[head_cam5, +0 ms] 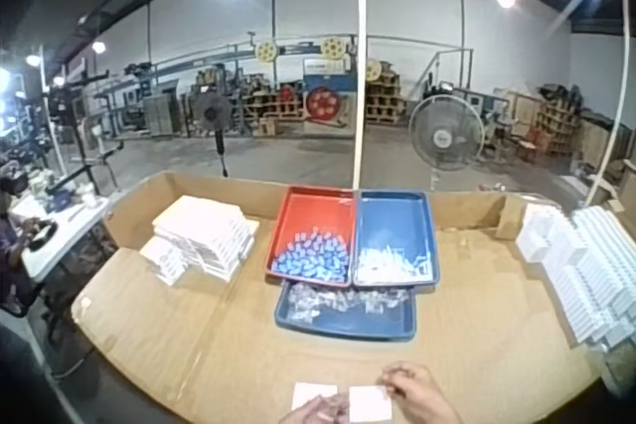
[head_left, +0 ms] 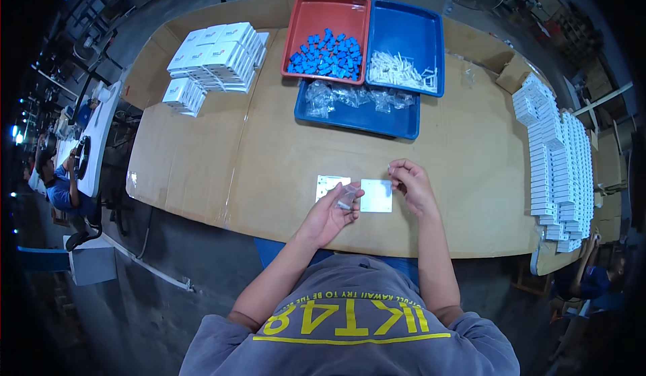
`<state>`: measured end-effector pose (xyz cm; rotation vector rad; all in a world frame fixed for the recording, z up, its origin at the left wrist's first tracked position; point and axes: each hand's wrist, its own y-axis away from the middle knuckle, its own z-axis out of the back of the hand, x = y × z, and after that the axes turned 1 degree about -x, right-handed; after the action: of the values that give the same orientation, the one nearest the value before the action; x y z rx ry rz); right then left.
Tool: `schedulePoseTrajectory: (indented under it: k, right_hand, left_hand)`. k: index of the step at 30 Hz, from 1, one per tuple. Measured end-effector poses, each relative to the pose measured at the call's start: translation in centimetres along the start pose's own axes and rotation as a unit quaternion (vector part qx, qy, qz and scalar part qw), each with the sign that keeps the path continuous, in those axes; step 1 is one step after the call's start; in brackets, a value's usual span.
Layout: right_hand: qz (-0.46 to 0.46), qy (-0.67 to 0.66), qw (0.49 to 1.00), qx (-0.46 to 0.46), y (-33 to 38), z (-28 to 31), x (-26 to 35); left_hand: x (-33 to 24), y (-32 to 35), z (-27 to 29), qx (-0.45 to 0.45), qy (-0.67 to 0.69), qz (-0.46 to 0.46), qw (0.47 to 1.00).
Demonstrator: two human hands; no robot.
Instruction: The person assembles electronic components by hand, placing blue plastic connectors, white plastic pins, and instruction sheets into plastic baggies, then packaging the baggies into small cardboard boxes.
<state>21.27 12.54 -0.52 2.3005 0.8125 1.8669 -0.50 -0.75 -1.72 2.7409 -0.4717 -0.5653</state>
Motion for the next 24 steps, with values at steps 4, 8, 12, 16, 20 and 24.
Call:
schedulePoseTrajectory:
  k: [4,8,12,16,20,24]
  right_hand:
    - [0.002,0.016,1.000,0.024,2.7,-1.8,0.1]
    - [0.103,0.170,0.979,0.052,3.8,-2.9,2.9]
    - [0.102,0.219,0.967,0.081,4.2,-3.9,4.9]
    - [0.102,0.367,0.914,0.143,3.7,-4.4,6.1]
    - [0.110,0.368,0.898,0.215,3.2,-5.1,6.6]
    - [0.099,0.395,0.877,0.254,2.9,-5.4,7.4]
  left_hand:
    - [-0.1,0.0,-0.6,0.006,-0.015,0.019,1.000]
    - [0.3,-0.1,-0.9,0.009,-0.048,0.032,0.998]
    - [0.8,-0.2,-1.0,-0.002,-0.068,0.036,0.997]
    - [0.5,0.3,-1.7,0.003,-0.094,0.043,0.995]
    - [0.6,0.7,-1.6,0.008,-0.099,0.043,0.994]
    - [0.5,0.9,-1.8,0.007,-0.100,0.047,0.994]
